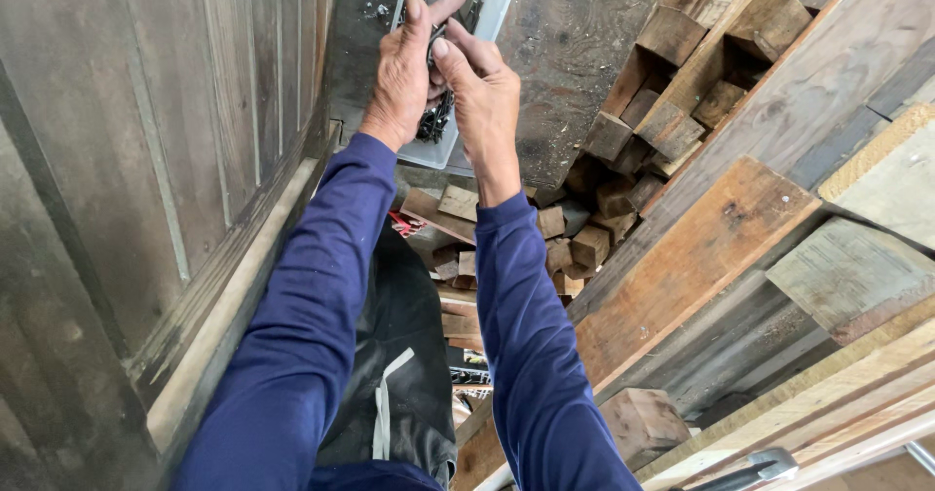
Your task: The person repairs a wooden pallet by hammering nails into the wooden slats and blocks, occasionally picking up new nails from a container.
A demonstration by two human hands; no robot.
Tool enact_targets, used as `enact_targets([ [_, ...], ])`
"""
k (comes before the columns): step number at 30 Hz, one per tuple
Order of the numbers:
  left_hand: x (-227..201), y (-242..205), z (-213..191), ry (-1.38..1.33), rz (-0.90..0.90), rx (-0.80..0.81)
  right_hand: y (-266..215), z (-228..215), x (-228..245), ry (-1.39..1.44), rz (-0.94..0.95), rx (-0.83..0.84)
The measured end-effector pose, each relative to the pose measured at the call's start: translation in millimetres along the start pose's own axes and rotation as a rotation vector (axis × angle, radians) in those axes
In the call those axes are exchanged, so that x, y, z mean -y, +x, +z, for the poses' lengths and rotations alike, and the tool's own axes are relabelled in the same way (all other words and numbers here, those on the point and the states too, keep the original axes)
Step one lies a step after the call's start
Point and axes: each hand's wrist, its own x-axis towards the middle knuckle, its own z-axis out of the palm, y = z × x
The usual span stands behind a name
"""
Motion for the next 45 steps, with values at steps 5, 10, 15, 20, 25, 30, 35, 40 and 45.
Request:
enact_targets([
  [5, 0.5, 1.1, -4.9, 0.115, 0.118, 0.07, 3.6, 3.6, -0.8, 0.26, 0.167, -0.027],
  [10, -13.8, 3.7, -1.5, 0.099, 0.054, 0.087, -1.8, 3.6, 0.6, 0.333, 0.054, -0.031],
  [15, -17.7, -2.5, -5.9, -0.059, -0.127, 0.1, -1.4, -2.1, 2.0, 0.514, 0.075, -0.039],
  [20, -6.1, -5.1, -10.5, -0.274, -0.136, 0.099, 7.7, -11.8, -1.2, 0.564, 0.038, 0.015],
  [25, 0.6, -6.5, -13.1, -0.37, -0.224, 0.018, 11.1, -18.4, 3.2, 0.683, 0.137, -0.027],
  [30, 10.5, -0.7, -11.2, -0.409, -0.198, 0.002, 2.3, -30.7, 15.8, 0.507, 0.06, -0.048],
  [35, 14.8, 3.0, -9.9, -0.568, -0.244, -0.002, -5.5, -32.5, 25.4, 0.197, 0.059, -0.063],
  [40, 22.7, 4.1, -8.4, -0.569, -0.234, 0.036, -13.5, -21.8, 29.2, -0.16, -0.037, 0.069],
  [45, 32.5, 7.3, -8.7, -0.426, -0.194, -0.013, -22.2, 1.6, 31.6, -0.676, -0.255, 0.024],
])
